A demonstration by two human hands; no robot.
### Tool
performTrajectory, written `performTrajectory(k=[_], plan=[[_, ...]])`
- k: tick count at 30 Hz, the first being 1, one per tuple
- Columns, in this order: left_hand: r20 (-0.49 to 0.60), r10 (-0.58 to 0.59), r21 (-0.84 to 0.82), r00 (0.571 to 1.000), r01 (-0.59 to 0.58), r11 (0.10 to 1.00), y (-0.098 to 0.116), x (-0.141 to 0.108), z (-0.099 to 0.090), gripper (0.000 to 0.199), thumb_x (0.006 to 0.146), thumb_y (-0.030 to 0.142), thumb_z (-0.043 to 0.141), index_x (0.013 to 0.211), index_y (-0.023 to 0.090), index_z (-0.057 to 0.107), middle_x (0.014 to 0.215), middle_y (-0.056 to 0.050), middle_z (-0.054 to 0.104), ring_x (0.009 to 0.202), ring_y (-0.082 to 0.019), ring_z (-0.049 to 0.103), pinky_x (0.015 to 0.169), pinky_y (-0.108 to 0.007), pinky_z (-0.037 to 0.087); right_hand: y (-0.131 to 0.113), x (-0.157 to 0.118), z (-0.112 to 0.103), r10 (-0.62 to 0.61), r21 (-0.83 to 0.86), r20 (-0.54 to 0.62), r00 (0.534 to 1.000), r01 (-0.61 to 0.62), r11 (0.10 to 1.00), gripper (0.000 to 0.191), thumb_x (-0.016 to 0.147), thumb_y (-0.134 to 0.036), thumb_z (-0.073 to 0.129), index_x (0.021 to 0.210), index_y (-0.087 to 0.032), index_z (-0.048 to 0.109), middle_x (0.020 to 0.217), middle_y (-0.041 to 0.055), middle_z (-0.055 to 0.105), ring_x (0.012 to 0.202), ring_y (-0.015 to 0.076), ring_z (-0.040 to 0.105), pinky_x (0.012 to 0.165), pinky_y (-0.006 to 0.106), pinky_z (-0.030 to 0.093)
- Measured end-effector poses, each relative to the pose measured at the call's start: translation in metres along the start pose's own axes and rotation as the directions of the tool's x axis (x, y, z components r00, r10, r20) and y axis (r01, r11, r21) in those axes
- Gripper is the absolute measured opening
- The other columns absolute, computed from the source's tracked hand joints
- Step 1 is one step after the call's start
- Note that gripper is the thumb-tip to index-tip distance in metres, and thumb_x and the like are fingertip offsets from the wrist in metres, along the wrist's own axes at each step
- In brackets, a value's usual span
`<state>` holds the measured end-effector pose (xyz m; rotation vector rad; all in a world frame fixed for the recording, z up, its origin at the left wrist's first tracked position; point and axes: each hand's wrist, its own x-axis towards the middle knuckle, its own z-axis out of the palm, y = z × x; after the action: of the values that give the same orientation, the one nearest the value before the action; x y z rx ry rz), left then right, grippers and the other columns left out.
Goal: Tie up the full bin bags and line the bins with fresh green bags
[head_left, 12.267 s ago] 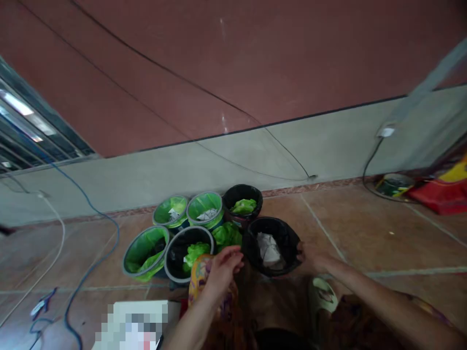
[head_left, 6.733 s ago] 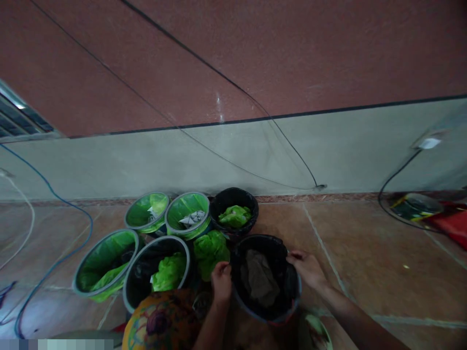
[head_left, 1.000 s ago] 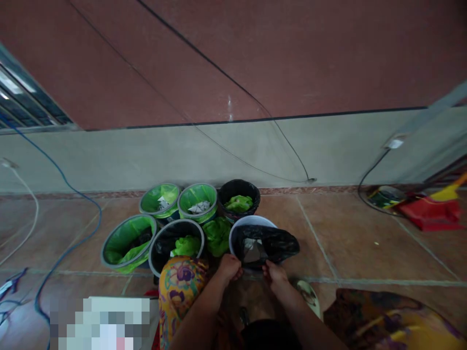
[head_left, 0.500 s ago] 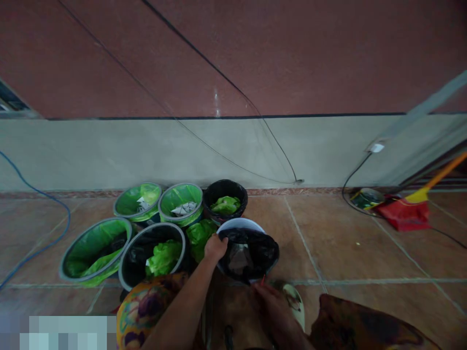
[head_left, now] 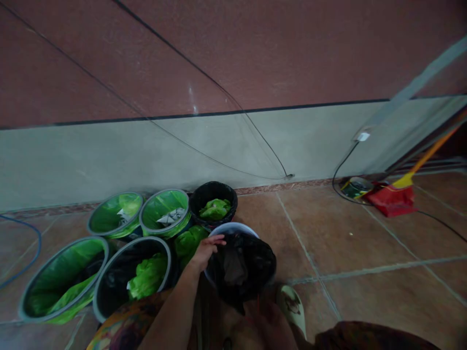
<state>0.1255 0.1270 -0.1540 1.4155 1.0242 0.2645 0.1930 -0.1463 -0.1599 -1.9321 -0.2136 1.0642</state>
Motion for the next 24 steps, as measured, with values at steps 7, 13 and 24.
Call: performTrajectory(k=[7, 13, 24], plan=[[-0.047, 0.050, -0.056, 0.998, -0.053, 0.997, -0.013, -0.017, -0.021, 0.044, 0.056, 0.013, 0.047, 0.093, 0.013, 0.071, 0.064, 0.000, 0.064, 0.061, -0.012, 0.052, 0.062, -0.025, 0.036, -0.119, 0.057, -0.030, -0.557, -0.634, -0.161, 0.814, 0.347, 0.691, 0.043, 0.085, -0.028, 0.043, 0.123, -0.014, 0.057, 0.118, 0.0139, 0.064, 0.108, 0.0255, 0.060, 0.094, 0.036, 0.045], [0.066, 0.033, 0.179, 0.997, -0.044, 0.983, -0.005, -0.013, -0.006, 0.049, 0.058, 0.006, 0.043, 0.098, 0.013, 0.070, 0.064, 0.000, 0.065, 0.051, -0.011, 0.047, 0.055, -0.024, 0.034, -0.161, 0.126, 0.039, -0.426, -0.712, 0.576, 0.698, 0.684, 0.159, 0.048, 0.074, -0.002, 0.051, 0.117, -0.019, 0.064, 0.124, 0.0096, 0.063, 0.117, 0.0214, 0.055, 0.104, 0.033, 0.037], [-0.519, -0.107, 0.297, 0.848, 0.296, 0.908, -0.003, -0.080, 0.016, 0.063, 0.076, 0.026, 0.061, 0.134, 0.006, 0.045, 0.131, -0.022, 0.055, 0.122, -0.029, 0.053, 0.099, -0.035, 0.041, -0.169, 0.170, 0.035, -0.434, -0.714, 0.453, 0.778, 0.609, 0.346, 0.024, 0.090, -0.027, 0.049, 0.095, -0.019, 0.071, 0.091, 0.0060, 0.073, 0.086, 0.0173, 0.066, 0.074, 0.025, 0.045]])
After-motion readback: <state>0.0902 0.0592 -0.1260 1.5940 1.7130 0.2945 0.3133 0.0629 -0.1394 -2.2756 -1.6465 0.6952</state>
